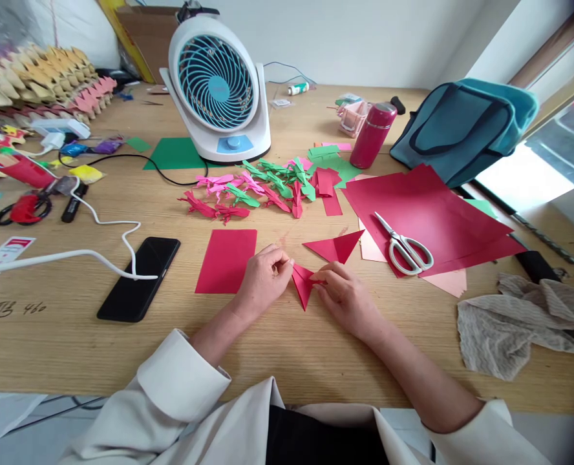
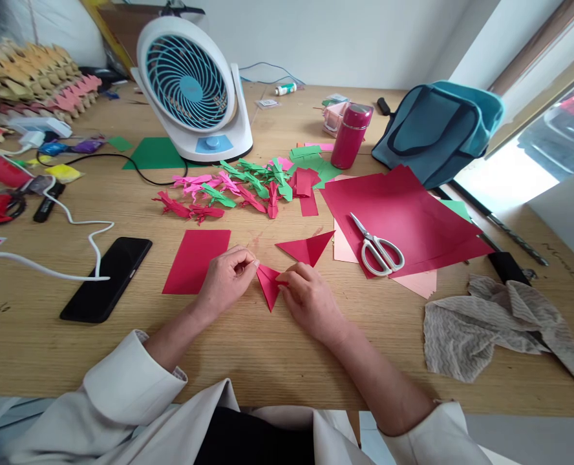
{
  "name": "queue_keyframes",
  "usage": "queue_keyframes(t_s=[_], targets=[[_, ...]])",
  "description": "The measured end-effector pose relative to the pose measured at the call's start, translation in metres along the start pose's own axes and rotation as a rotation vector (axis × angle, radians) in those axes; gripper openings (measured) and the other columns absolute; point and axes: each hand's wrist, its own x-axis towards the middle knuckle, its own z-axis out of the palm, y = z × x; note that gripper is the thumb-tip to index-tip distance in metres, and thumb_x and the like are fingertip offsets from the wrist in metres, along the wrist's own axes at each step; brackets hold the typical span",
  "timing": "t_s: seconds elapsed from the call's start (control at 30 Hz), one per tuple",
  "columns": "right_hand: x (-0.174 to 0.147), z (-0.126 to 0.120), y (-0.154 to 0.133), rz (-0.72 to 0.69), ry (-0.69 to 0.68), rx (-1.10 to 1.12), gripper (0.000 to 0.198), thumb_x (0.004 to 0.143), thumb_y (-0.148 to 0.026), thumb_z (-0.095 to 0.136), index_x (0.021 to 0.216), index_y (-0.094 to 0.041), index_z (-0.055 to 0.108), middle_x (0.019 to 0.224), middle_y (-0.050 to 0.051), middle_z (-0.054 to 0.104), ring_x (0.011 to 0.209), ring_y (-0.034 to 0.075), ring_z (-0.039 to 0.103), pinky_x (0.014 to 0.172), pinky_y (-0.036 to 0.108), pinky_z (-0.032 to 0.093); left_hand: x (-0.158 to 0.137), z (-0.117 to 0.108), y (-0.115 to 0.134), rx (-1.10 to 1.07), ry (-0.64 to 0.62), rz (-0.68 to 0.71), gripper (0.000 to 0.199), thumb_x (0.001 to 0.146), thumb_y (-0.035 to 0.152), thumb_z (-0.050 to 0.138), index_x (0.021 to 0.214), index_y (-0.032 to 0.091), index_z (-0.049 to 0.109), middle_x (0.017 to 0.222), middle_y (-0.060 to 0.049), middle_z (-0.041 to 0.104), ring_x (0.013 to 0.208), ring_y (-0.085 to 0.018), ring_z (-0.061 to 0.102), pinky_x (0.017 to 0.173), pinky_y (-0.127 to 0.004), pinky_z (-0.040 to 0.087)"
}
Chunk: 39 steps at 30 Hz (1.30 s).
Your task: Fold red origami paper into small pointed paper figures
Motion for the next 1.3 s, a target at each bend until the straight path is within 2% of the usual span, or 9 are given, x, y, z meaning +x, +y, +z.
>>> queue_keyframes(t_s=[0.1,0.27,0.33,0.53,0.67,0.8,0.93,1.13,1.3], targets=[[0.000,0.001,-0.001,-0.012,-0.023,-0.040,0.019,0.094,-0.015,0.048,0.101,-0.020,0.065,0.098,0.009,0.062,0.091,0.021,0.060,0.082,0.037,0.051,0.000,0.001,-0.001,-0.025,-0.010,-0.042,0.027,0.089,0.023,0.051,0.062,0.018,0.049,0.063,0.002,0.048,0.059,-0.011,0.045,0.058,-0.024,0.035],[-0.001,0.001,0.002,-0.016,-0.037,-0.057,0.020,0.095,-0.016,0.048,0.100,-0.020,0.067,0.098,0.009,0.064,0.090,0.021,0.061,0.082,0.036,0.050,-0.002,0.005,-0.003,-0.263,-0.109,-0.225,0.036,0.092,0.036,0.046,0.061,0.018,0.043,0.060,0.003,0.045,0.056,-0.010,0.046,0.054,-0.021,0.038],[-0.001,0.001,0.003,-0.007,-0.043,-0.054,0.020,0.095,-0.016,0.048,0.100,-0.021,0.067,0.098,0.009,0.064,0.089,0.020,0.061,0.082,0.035,0.050,-0.003,0.007,-0.003,-0.335,-0.141,-0.252,0.038,0.092,0.040,0.045,0.061,0.018,0.042,0.060,0.003,0.044,0.059,-0.011,0.046,0.056,-0.021,0.039],[-0.001,0.000,0.004,0.037,-0.041,-0.044,0.019,0.095,-0.016,0.048,0.097,-0.020,0.066,0.096,0.008,0.063,0.087,0.019,0.061,0.080,0.034,0.049,-0.005,0.008,-0.002,-0.305,-0.188,-0.215,0.031,0.092,0.035,0.045,0.069,0.017,0.053,0.063,0.002,0.047,0.063,-0.012,0.045,0.060,-0.022,0.038],[-0.002,-0.001,0.004,0.065,-0.023,-0.041,0.016,0.095,-0.016,0.047,0.096,-0.020,0.062,0.094,0.007,0.062,0.086,0.019,0.060,0.078,0.033,0.049,-0.005,0.010,-0.001,-0.436,-0.200,-0.208,0.023,0.091,0.034,0.050,0.090,0.015,0.062,0.080,-0.001,0.062,0.075,-0.014,0.057,0.071,-0.022,0.046],[-0.003,0.002,0.005,0.114,0.007,-0.015,0.018,0.092,-0.015,0.051,0.109,-0.021,0.055,0.092,0.005,0.062,0.084,0.019,0.060,0.076,0.032,0.049,-0.005,0.014,-0.001,-0.482,-0.203,-0.216,0.027,0.088,0.029,0.053,0.109,0.014,0.062,0.083,-0.001,0.062,0.071,-0.011,0.057,0.069,-0.020,0.049],[-0.003,0.003,0.007,0.132,0.037,0.042,0.024,0.092,-0.016,0.052,0.115,-0.022,0.052,0.090,0.004,0.059,0.083,0.018,0.059,0.074,0.031,0.048,-0.007,0.016,0.000,-0.589,-0.239,-0.234,0.025,0.087,0.030,0.056,0.105,0.013,0.063,0.081,-0.001,0.062,0.066,-0.010,0.057,0.062,-0.020,0.051],[0.000,0.005,0.009,0.161,0.068,0.109,0.013,0.089,-0.016,0.057,0.100,-0.021,0.058,0.084,0.002,0.054,0.075,0.016,0.054,0.068,0.029,0.045,-0.007,0.017,0.003,-0.634,-0.246,-0.234,0.023,0.084,0.029,0.061,0.101,0.013,0.063,0.077,0.001,0.061,0.061,-0.007,0.056,0.058,-0.018,0.051],[0.001,0.007,0.012,0.246,0.077,0.243,0.003,0.087,-0.020,0.059,0.089,-0.020,0.057,0.082,0.001,0.054,0.068,0.014,0.051,0.061,0.027,0.042,-0.007,0.018,0.002,-0.703,-0.271,-0.257,0.024,0.082,0.032,0.065,0.098,0.013,0.062,0.076,0.002,0.059,0.059,-0.007,0.057,0.054,-0.017,0.053]])
